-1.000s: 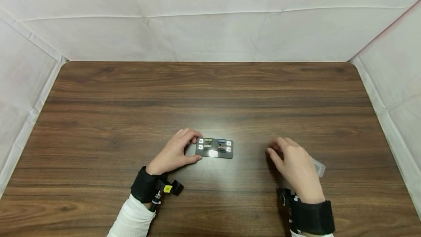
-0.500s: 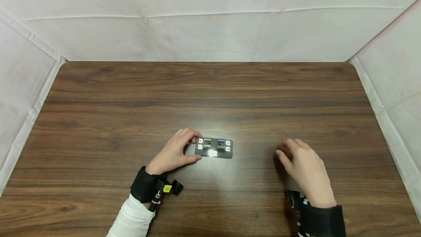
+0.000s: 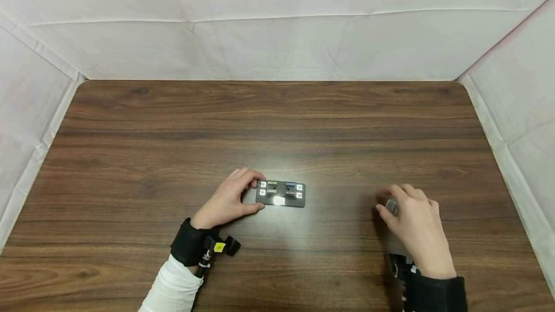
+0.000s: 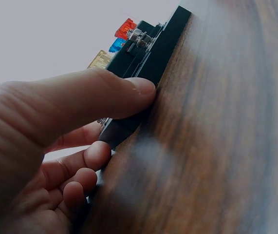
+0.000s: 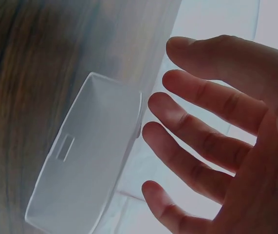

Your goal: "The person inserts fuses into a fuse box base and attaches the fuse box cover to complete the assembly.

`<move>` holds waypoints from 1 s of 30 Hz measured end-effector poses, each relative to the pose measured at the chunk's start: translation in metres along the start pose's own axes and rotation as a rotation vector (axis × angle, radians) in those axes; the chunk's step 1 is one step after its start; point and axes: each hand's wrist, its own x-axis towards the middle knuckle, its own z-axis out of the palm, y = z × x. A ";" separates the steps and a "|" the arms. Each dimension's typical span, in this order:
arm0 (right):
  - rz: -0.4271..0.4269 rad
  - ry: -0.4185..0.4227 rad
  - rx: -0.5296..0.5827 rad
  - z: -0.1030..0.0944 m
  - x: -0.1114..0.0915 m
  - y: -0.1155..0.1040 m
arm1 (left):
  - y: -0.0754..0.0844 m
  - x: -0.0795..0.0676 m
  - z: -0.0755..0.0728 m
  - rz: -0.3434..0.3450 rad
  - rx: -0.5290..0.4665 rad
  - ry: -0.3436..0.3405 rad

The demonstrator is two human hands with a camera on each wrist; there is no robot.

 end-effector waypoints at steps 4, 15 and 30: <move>0.036 -0.032 0.010 -0.001 -0.001 0.004 | -0.001 0.000 0.000 0.003 0.006 0.006; 0.086 -0.078 0.007 0.000 -0.009 0.014 | -0.001 0.001 0.000 0.004 0.001 0.004; 0.187 -0.144 0.009 0.005 -0.023 0.029 | -0.003 0.001 0.001 0.014 0.001 0.012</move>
